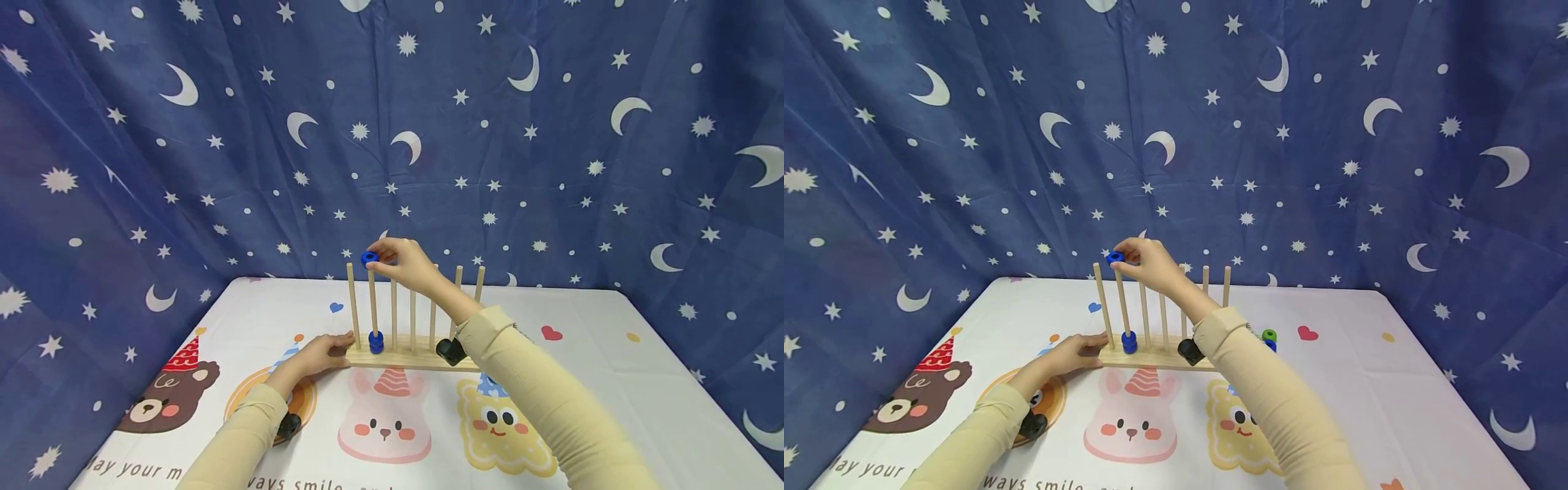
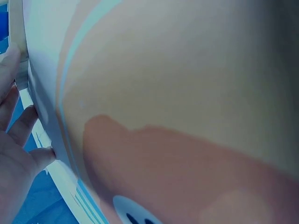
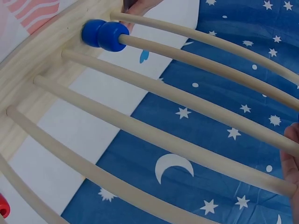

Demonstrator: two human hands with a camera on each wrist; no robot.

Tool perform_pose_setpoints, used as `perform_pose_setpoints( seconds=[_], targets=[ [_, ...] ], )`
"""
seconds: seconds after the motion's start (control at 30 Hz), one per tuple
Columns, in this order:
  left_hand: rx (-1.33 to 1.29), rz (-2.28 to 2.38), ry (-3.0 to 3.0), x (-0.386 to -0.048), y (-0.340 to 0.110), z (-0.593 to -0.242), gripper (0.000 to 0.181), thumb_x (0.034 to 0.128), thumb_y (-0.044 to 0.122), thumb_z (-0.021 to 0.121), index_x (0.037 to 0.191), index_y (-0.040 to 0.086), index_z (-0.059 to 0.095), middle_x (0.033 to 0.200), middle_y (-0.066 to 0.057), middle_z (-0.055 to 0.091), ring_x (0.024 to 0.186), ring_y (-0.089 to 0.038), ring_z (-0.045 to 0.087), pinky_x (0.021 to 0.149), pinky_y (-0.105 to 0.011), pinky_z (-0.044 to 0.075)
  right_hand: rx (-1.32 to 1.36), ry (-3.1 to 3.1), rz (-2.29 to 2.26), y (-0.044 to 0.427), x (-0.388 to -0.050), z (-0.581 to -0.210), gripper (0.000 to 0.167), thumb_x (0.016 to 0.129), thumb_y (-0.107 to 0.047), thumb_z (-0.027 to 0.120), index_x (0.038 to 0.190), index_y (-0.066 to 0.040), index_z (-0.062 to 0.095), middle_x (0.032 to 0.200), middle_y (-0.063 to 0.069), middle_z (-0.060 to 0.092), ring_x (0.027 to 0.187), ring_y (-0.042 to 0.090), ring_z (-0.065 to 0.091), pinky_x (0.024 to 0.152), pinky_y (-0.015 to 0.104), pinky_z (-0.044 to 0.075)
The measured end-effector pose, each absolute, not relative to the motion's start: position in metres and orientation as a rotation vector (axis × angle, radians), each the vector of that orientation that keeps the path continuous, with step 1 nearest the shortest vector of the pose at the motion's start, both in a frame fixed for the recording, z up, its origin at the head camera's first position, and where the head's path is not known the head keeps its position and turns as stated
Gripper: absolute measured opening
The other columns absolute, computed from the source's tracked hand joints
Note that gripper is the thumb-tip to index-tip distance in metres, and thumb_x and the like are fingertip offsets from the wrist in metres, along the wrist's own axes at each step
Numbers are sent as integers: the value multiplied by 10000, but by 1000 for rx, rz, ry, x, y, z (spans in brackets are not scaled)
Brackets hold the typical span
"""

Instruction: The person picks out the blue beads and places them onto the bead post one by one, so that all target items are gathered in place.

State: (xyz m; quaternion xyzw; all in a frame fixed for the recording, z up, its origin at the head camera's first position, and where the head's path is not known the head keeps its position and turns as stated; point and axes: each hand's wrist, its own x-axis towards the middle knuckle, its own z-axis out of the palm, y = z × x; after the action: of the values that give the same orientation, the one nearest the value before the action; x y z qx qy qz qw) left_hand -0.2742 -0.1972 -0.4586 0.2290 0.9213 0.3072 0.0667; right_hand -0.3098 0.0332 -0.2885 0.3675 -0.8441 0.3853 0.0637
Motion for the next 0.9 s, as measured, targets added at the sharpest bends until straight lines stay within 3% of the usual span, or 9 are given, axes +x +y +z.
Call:
perform_pose_setpoints(
  seconds=[0.3,0.53,0.9],
  targets=[
    [698,915,2785,-270,-198,-457,516,847,140,683,1303,-42,524,1410,-209,450,1317,-434,383,1090,-547,310,1113,-2577,1129,29,-309,-289,321,901,-178,637,1152,22,628,1010,140,686,924,232,665,845,284,554],
    [722,924,2782,-272,-197,-456,512,850,140,680,1300,-47,524,1399,-215,458,1310,-430,395,1086,-534,322,1098,-2570,1111,32,-309,-290,400,914,-206,618,1254,2,578,1091,142,669,1021,244,644,917,309,527],
    [739,933,2774,-274,-197,-456,513,832,122,692,1281,-66,533,1383,-237,464,1299,-443,401,1083,-540,320,1122,-2548,1065,31,-311,-291,315,959,-194,544,1188,11,611,1104,142,675,1010,231,648,905,308,532]
  ],
)
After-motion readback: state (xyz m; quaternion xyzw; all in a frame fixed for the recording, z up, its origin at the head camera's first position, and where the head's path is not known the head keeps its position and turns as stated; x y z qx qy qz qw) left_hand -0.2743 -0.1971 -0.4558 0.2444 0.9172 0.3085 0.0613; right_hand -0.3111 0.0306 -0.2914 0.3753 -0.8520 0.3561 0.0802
